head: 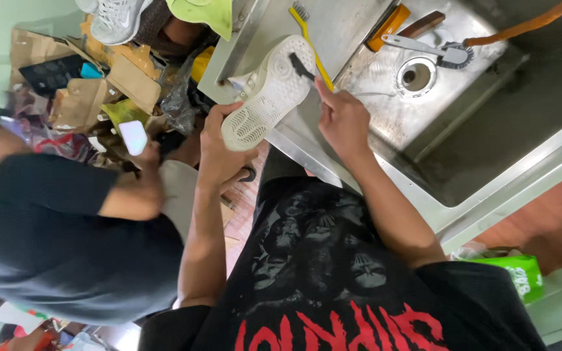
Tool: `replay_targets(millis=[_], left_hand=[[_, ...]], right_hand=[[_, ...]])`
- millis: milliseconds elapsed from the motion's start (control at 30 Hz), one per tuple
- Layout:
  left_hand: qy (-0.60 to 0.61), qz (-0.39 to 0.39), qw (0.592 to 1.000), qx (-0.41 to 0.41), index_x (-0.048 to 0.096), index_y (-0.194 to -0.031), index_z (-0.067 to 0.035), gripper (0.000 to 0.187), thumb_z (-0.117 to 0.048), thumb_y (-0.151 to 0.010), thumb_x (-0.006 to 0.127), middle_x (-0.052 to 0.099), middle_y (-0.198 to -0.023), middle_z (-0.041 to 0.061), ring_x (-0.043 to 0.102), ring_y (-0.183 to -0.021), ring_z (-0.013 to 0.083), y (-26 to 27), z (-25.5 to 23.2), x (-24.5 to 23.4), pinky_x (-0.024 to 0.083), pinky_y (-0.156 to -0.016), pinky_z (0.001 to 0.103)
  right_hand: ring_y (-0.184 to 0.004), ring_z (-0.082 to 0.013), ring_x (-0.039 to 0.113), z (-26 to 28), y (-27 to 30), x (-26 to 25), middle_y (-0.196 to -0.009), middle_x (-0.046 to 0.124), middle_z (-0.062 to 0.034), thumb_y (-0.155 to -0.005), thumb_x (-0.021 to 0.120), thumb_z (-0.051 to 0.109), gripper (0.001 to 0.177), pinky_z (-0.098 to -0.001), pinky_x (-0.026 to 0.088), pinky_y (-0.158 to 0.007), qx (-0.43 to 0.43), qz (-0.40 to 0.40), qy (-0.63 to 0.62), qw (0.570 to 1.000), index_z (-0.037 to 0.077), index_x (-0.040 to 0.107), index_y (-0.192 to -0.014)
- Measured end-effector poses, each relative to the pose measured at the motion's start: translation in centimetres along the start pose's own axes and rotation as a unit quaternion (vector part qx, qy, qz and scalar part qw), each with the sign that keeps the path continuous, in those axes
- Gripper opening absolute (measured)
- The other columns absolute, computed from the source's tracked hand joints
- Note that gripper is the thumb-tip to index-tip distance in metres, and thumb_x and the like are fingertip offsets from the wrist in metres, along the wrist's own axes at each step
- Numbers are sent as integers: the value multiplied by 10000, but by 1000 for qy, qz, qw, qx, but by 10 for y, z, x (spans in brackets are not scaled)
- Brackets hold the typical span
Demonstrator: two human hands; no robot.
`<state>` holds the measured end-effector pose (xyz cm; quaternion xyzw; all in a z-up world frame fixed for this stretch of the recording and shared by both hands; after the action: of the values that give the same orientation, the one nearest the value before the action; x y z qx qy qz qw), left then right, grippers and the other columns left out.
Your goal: The person cleans the sole of a white shoe by scrubbing it with a brush at a sink, rinsing the shoe, and then wiping the surface with a cloth.
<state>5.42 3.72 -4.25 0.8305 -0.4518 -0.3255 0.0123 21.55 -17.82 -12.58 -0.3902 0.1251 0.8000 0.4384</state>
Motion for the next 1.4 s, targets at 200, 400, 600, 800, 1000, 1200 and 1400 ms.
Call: replay_targets(millis=[200,400,600,800,1000,1200,1400], left_hand=[[5,-13,999,-42,656,-1390,-172,886,-80,-545,908,681,-1209,174,726,-1134,379,-8,14,3,553,-984,472],[-5,-32,999,0,668,-1368,-191,887,-145,-529,953,686,-1177,194,732,-1127,388,-11,13,2,575,-966,474],[-4,-26,1000,-6,679,-1365,-184,898,-66,-506,915,689,-1142,181,742,-1103,378,-4,9,1,573,-975,472],[-21,-37,999,2,685,-1358,-192,877,-70,-514,890,684,-1117,177,737,-1083,379,-7,6,-1,563,-979,471],[-67,-24,997,-16,680,-1368,-255,935,-141,-469,912,670,-1124,140,733,-1081,376,-4,9,2,582,-962,490],[-35,-29,999,-23,684,-1352,-202,868,-85,-516,884,692,-1149,169,739,-1083,349,-13,-3,-4,572,-953,427],[-44,-4,999,-24,678,-1336,-168,891,-52,-473,865,670,-1106,185,747,-1030,397,-15,-9,-4,586,-900,478]], right_hand=[[-718,-416,737,-24,42,-8,-769,732,-192,-941,687,73,562,-450,600,-669,53,75,-78,993,302,737,-1451],[-763,-376,740,-39,23,-1,-780,730,-146,-926,681,101,528,-479,616,-731,69,42,-70,994,343,777,-1385],[-691,-384,721,-56,23,-7,-719,708,-137,-935,702,130,424,-486,608,-692,114,74,6,991,358,838,-1266],[-724,-340,735,-47,22,-1,-798,745,-135,-943,664,117,496,-439,613,-701,93,89,-93,987,379,794,-1343],[-704,-379,736,-27,-24,17,-733,708,-163,-943,656,158,498,-500,598,-694,8,30,-97,995,347,776,-1388],[-735,-459,724,-25,6,-20,-717,700,-248,-914,628,88,520,-514,564,-668,89,66,-162,981,307,805,-1351],[-672,-436,717,-22,-26,12,-702,712,-225,-925,653,23,532,-523,586,-655,31,12,-147,989,272,783,-1377]])
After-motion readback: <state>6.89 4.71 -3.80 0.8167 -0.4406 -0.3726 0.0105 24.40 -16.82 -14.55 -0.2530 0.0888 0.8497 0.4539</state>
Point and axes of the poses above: each hand's wrist, its own y-axis away from the middle knuckle, its own x-axis out of the palm, z = x × y, the point moved 10 cm from there along -y, towards the middle knuckle
